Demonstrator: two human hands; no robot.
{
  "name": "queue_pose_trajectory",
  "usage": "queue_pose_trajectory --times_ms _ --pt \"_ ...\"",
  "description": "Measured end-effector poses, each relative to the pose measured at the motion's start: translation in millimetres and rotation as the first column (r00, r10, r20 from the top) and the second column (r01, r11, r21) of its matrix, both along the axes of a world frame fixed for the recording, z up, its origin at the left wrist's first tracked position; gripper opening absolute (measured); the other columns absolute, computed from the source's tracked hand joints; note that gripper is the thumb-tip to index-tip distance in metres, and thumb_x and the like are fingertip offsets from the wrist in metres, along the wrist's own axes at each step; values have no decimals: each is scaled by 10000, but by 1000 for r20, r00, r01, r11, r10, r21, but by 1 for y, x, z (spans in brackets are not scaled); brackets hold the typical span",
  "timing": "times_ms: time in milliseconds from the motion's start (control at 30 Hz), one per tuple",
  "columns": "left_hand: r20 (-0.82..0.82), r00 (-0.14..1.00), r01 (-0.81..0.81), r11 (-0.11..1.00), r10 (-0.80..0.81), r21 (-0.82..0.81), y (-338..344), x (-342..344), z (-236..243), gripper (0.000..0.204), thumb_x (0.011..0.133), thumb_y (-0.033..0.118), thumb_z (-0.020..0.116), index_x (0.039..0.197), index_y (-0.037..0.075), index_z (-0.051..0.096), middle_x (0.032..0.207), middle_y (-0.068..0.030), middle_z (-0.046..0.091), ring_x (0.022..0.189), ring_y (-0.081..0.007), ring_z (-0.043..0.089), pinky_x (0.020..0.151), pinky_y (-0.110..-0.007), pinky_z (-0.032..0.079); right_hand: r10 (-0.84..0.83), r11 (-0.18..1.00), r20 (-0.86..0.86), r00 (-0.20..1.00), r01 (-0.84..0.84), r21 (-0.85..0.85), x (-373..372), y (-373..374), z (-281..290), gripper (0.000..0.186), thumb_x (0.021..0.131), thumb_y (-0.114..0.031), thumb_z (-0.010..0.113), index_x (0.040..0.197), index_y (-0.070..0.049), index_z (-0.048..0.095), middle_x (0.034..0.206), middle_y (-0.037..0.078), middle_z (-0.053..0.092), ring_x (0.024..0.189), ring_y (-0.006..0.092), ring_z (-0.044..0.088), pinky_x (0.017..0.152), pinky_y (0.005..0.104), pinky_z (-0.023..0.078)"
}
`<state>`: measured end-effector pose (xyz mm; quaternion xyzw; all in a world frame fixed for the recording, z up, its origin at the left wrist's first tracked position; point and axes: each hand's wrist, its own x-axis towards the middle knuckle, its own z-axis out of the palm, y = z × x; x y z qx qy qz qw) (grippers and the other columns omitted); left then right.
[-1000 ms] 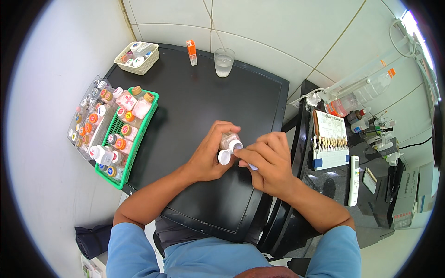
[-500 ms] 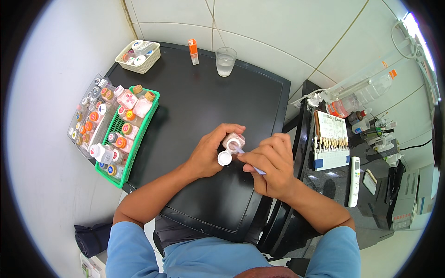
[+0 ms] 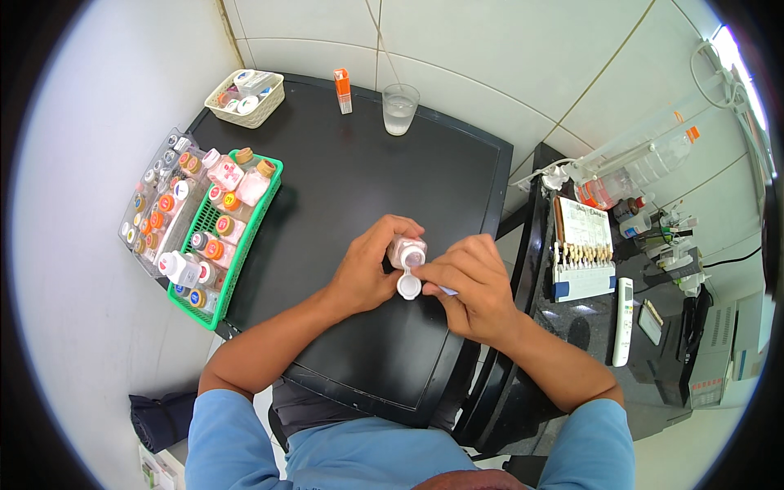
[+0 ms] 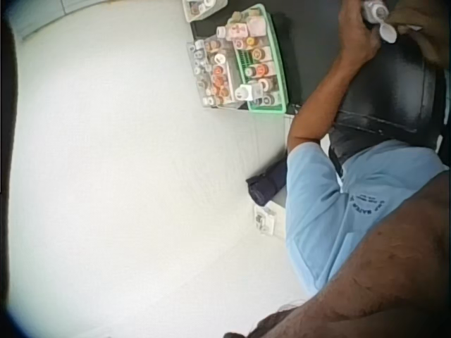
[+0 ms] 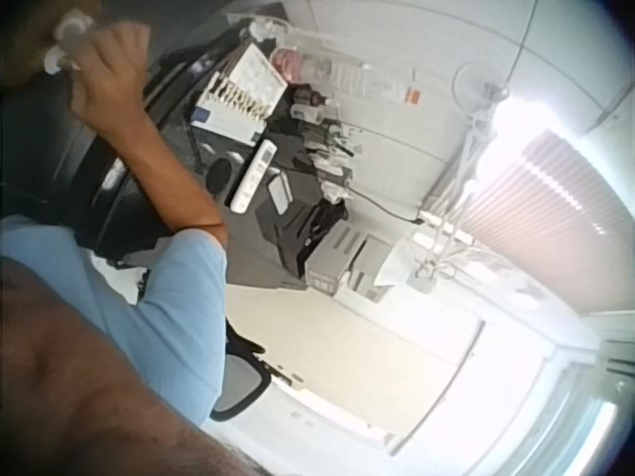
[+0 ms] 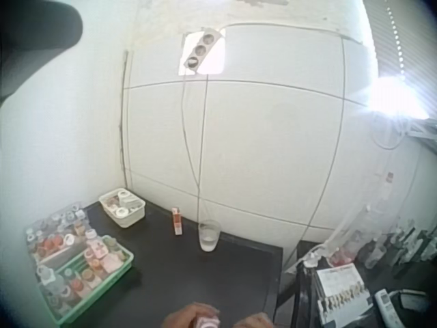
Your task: The person dips a small brush into a small plastic bottle and applies the material onto a white dental model held in their other hand. They select and open different colored bottles from a green tray during the process.
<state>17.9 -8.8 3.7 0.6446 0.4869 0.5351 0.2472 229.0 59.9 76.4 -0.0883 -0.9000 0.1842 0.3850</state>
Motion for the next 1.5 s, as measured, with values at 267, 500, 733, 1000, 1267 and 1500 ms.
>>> queue_pose_trajectory --times_ms 267,500,733,1000,1267,1500 --pt "101 993 61 996 -54 -66 0 0 -11 650 899 156 1007 1294 81 496 1380 -162 739 1077 -221 827 936 -365 670 -29 998 -3 1000 29 63 1 -3 5 206 867 -46 834 1067 -94 821 914 6 722 876 237 634 883 414 445" --pt "-34 990 138 989 -140 -55 0 -2 -2 599 916 -29 867 1427 52 563 1353 -135 608 1159 -237 750 1043 -397 609 -21 999 40 999 20 40 3 1 5 237 847 -48 834 1080 -91 832 915 -2 727 861 236 629 866 420 448" --pt "35 991 129 992 -130 11 3 -2 -1 581 935 -105 791 1448 52 567 1400 -147 570 1295 -305 731 1117 -430 606 -102 980 1 995 100 173 3 -3 6 240 853 -114 867 1088 -84 827 938 -7 735 872 234 615 866 422 439" --pt "175 979 125 988 -109 -87 -2 1 -5 500 970 -69 796 1374 55 530 1431 -170 621 1230 -307 762 1039 -426 638 -54 981 33 998 47 188 5 -10 13 259 855 -146 885 1104 -108 823 960 -11 738 880 234 583 900 443 414" --pt "51 990 138 983 -133 -121 -8 5 12 555 955 -10 820 1448 40 570 1432 -155 597 1269 -291 669 1043 -409 574 -125 966 -5 992 123 225 4 -5 9 220 861 -140 876 1069 -110 812 915 -19 708 848 243 560 873 446 387" --pt "-34 995 93 995 -94 -19 -1 -2 -3 544 949 -14 836 1425 48 579 1436 -147 596 1263 -274 678 1059 -384 564 -122 979 -27 992 125 164 2 -3 9 224 880 -117 863 1101 -106 827 870 -11 689 831 235 562 874 432 385"
